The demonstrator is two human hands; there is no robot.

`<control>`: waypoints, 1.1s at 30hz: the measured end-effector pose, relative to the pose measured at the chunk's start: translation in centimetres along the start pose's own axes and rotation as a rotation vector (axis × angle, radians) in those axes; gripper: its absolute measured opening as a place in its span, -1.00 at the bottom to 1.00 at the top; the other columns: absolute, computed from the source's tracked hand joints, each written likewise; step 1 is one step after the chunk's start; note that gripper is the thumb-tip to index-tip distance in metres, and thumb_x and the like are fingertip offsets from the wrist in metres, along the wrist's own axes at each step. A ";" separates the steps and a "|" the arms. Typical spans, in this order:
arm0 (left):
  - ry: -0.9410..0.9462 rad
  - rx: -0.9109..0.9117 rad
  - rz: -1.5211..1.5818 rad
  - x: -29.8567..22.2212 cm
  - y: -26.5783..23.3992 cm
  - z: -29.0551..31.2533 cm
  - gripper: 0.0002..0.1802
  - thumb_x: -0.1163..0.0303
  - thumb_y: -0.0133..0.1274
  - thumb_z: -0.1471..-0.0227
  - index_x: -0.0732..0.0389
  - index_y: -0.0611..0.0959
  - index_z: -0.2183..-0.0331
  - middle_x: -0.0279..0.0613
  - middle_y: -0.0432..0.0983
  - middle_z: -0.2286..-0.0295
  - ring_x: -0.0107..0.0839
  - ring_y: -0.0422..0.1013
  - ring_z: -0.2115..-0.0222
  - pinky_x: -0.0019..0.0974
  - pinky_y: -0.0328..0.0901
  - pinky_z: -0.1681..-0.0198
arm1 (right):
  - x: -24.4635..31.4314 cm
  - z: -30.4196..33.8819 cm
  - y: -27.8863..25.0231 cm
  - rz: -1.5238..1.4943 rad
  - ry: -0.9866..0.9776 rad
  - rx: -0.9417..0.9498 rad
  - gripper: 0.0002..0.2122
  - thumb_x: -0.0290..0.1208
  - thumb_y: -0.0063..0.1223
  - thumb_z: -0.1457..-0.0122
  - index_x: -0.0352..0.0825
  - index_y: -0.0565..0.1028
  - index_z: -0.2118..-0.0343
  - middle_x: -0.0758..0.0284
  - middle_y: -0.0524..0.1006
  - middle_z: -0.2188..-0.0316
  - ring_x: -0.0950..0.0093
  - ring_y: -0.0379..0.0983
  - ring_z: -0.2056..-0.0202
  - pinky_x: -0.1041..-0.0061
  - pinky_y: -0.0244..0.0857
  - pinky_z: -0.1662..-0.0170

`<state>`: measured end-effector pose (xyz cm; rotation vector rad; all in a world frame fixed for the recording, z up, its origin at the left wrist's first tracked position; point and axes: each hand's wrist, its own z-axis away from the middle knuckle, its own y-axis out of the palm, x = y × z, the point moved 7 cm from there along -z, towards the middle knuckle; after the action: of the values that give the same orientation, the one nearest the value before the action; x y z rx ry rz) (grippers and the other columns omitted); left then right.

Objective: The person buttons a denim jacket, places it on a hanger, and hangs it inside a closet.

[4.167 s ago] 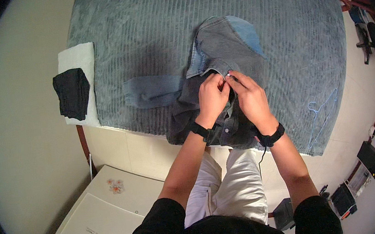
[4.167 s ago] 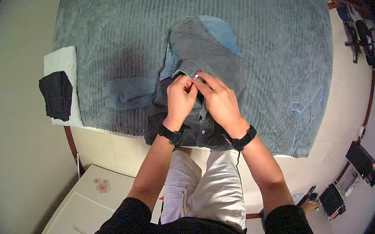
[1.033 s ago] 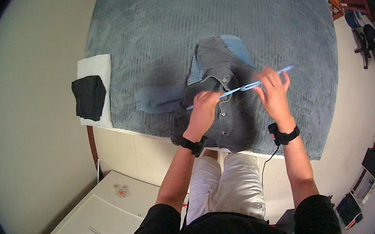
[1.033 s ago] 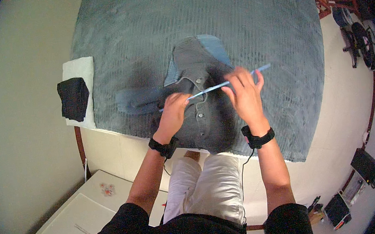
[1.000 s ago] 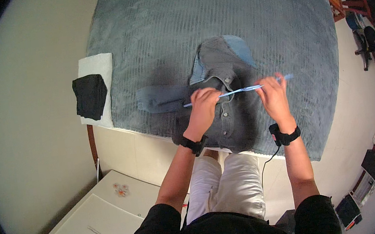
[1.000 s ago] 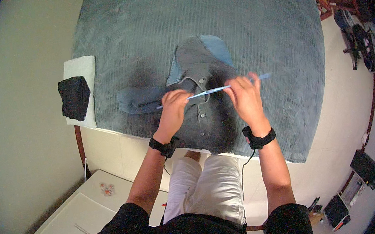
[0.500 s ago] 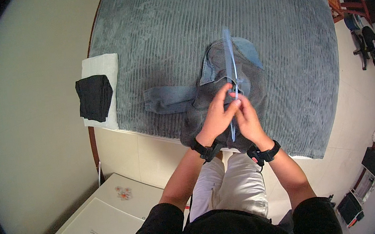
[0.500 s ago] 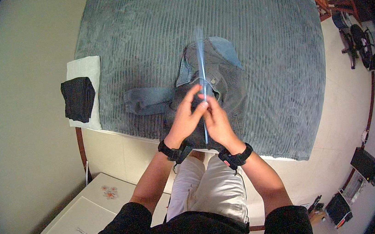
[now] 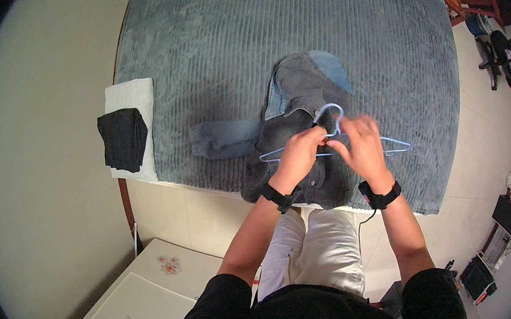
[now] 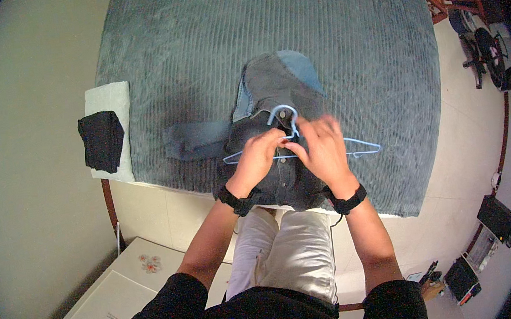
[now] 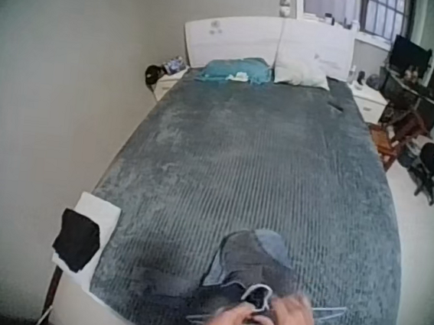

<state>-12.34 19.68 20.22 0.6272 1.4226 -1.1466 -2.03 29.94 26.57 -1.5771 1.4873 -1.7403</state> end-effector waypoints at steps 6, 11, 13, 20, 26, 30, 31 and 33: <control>0.147 -0.519 -0.475 -1.5 -5.2 -0.8 -0.72 0.54 0.07 -0.05 0.28 0.57 0.13 0.03 0.46 0.05 0.01 0.32 -0.04 -0.07 0.21 -0.11 | -7.4 1.1 5.3 -0.199 0.497 0.160 -0.76 -0.27 0.05 -0.27 -0.38 0.56 0.27 0.18 0.58 0.47 0.26 0.53 0.43 0.37 0.33 0.39; -0.370 -0.541 -0.121 10.3 -5.9 -0.2 -0.78 0.56 0.04 -0.09 0.30 0.54 0.17 0.04 0.49 0.13 -0.01 0.44 0.12 -0.14 0.34 0.05 | -9.9 0.9 11.7 -0.934 0.720 -0.169 -0.77 -0.38 0.18 -0.20 -0.37 0.57 0.12 0.60 0.35 0.56 0.72 0.20 0.49 0.67 0.16 0.41; -0.385 -0.408 -0.144 14.5 -4.2 -0.3 -0.74 0.56 0.05 -0.09 0.30 0.53 0.13 0.05 0.51 0.15 -0.02 0.47 0.15 -0.16 0.36 0.09 | -8.5 -0.3 13.6 -0.839 0.694 -0.153 -0.63 -0.37 0.33 -0.06 -0.36 0.53 0.07 0.53 0.34 0.53 0.67 0.23 0.47 0.65 0.20 0.40; -0.367 -0.237 -0.140 16.7 1.1 -3.1 -0.51 0.62 0.02 -0.09 0.28 0.45 -0.09 0.11 0.48 0.11 0.02 0.44 0.09 -0.16 0.34 0.04 | -12.8 -1.2 17.9 -0.251 0.636 -0.031 -0.53 -0.37 0.40 0.10 -0.45 0.50 0.11 0.05 0.51 0.23 0.05 0.49 0.14 0.29 0.37 0.17; -0.145 -0.315 -0.504 11.9 1.7 -5.4 -0.40 0.35 0.14 -0.08 0.26 0.40 -0.14 0.06 0.30 -0.07 0.04 0.19 -0.13 0.04 0.08 -0.20 | -17.9 1.3 13.2 -0.569 0.910 -0.232 -0.79 -0.37 0.19 -0.12 -0.43 0.53 0.31 0.21 0.58 0.47 0.38 0.49 0.40 0.37 0.33 0.28; -0.217 0.005 -0.476 12.0 6.6 -8.3 -0.02 0.04 0.26 0.03 0.26 0.18 -0.26 0.11 0.20 -0.19 0.03 0.14 -0.21 0.11 -0.02 -0.24 | -20.8 4.7 11.4 -0.846 1.048 -0.406 -0.82 -0.36 0.18 -0.15 -0.40 0.52 0.38 0.36 0.52 0.54 0.53 0.41 0.49 0.45 0.29 0.40; -0.259 0.032 -0.338 12.3 7.2 -8.5 -0.02 0.11 0.28 0.04 0.23 0.15 -0.27 0.11 0.29 -0.13 0.04 0.25 -0.13 0.05 0.11 -0.17 | -19.9 4.3 10.3 -0.981 1.103 -0.424 -0.86 -0.35 0.16 -0.19 -0.31 0.49 0.40 0.47 0.41 0.59 0.65 0.27 0.59 0.57 0.11 0.53; -0.293 0.069 -0.195 11.7 8.6 -8.9 -0.01 0.19 0.30 0.04 0.20 0.13 -0.28 0.11 0.37 -0.08 0.05 0.36 -0.05 -0.01 0.23 -0.11 | -19.2 4.0 8.8 -1.106 1.163 -0.407 -0.84 -0.31 0.14 -0.24 -0.20 0.46 0.45 0.60 0.30 0.66 0.78 0.12 0.71 0.70 -0.07 0.66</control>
<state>-11.07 28.23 5.58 0.3541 1.2151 -1.3846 4.26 40.36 8.84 -1.8171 1.4845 -3.6240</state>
